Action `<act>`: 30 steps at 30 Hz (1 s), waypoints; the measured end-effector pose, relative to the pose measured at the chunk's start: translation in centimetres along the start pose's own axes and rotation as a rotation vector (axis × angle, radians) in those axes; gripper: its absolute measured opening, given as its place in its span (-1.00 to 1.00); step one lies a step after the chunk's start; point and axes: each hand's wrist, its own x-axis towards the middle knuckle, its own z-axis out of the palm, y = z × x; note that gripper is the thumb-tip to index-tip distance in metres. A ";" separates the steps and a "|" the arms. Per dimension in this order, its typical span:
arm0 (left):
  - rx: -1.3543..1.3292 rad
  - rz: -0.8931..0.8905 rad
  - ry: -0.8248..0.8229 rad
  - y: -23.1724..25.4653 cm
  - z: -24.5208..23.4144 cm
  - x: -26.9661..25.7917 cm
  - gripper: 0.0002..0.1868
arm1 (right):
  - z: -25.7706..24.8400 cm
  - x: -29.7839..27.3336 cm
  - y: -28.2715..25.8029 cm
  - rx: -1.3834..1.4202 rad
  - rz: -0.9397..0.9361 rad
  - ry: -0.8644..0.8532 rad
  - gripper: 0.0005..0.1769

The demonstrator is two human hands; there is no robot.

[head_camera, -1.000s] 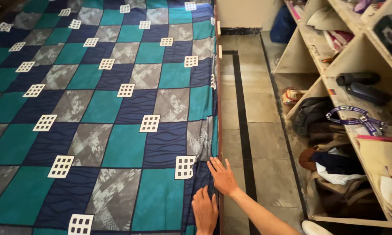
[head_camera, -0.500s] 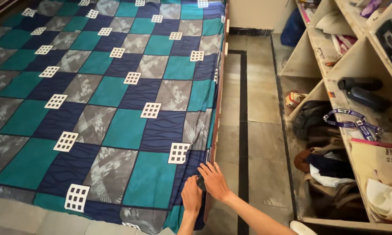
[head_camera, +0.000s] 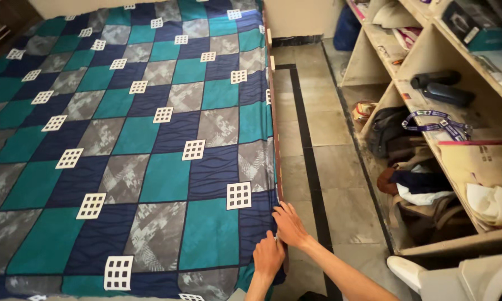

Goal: The person smooths and tucks in a bedspread on a bed, using their hands to flatten the fabric and push the edges into the wooden frame.

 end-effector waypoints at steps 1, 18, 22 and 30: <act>-0.008 0.021 -0.026 -0.4 0.2 -0.4 -0.67 | -0.2 -0.6 -0.2 0.056 0.029 0.043 -0.65; -0.252 -0.075 -0.431 0.0 -1.9 0.2 -0.77 | -1.6 -1.5 -0.9 0.156 0.059 -0.244 -0.94; -0.283 -0.058 -0.505 0.8 -4.1 -0.4 -0.76 | -3.1 -1.5 -2.6 0.283 0.189 -0.109 -0.80; -0.724 -0.080 -0.847 -0.7 -4.8 0.9 -0.81 | 1.8 0.3 -1.0 0.230 0.254 0.042 -0.37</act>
